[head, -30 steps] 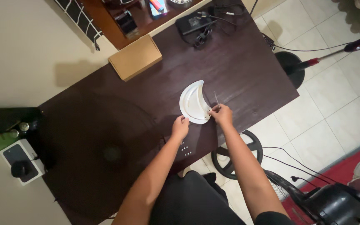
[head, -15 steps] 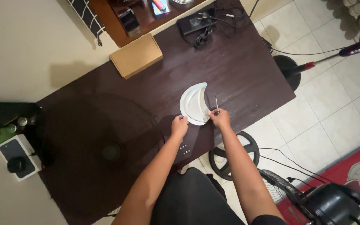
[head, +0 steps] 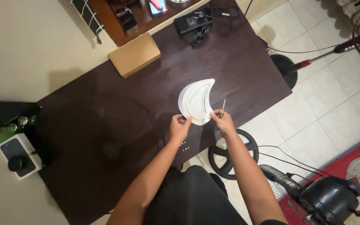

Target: The person assembles an electric fan by attaching the front wire cage and securing the fan blades to the motor hub. They use a screwdriver to tighten screws on the cage and then install and tighten the blades one by one.

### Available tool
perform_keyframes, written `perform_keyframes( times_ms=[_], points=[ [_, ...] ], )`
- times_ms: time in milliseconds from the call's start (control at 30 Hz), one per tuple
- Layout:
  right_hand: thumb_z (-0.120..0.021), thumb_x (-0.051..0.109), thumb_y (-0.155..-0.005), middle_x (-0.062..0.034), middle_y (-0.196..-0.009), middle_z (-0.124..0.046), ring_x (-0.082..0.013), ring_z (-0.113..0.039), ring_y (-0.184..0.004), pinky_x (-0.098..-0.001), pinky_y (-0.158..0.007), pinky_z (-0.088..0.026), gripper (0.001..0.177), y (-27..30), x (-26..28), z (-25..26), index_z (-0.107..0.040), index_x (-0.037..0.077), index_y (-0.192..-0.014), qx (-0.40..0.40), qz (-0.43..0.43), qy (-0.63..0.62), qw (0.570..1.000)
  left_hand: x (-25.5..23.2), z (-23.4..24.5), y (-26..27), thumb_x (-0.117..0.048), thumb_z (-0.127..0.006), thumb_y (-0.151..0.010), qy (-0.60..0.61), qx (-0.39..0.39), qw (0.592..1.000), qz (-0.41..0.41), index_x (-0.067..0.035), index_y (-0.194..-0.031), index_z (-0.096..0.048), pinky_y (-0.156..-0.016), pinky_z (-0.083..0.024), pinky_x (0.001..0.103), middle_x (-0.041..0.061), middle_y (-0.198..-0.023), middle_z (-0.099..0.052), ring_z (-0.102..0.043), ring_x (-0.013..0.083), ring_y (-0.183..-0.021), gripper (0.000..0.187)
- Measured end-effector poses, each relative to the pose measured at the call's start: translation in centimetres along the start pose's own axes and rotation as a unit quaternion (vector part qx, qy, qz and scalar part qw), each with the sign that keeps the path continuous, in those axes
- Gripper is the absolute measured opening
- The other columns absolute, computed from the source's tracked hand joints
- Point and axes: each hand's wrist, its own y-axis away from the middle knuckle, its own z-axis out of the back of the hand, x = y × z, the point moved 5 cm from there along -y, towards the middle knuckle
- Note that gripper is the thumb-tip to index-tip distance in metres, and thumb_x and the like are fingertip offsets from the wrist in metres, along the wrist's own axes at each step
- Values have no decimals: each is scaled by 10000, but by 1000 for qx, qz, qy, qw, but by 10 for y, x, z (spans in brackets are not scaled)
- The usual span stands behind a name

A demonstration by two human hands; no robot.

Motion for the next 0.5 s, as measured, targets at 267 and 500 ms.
perform_keyframes(
  times_ms=[267, 500],
  points=[
    [-647, 230, -988, 71, -767, -686, -59, -579, -640, -234, -547, -441, 175, 50, 14, -56, -723, 90, -915, 66, 66, 57, 994, -15, 39, 27, -180, -665, -1009, 241, 134, 961, 23, 81, -1178, -676, -734, -635, 326, 149, -1070, -745, -745, 202, -865, 311],
    [-676, 146, -958, -104, -868, -686, -233, -652, -729, -341, -681, -514, 125, 74, -7, -94, -751, 49, -985, 108, 238, 326, 909, 1, 108, 42, -129, -555, -1027, 285, 58, 957, 14, 55, -1262, -582, -729, -653, 335, 151, -1107, -722, -767, 254, -897, 299]
  ],
)
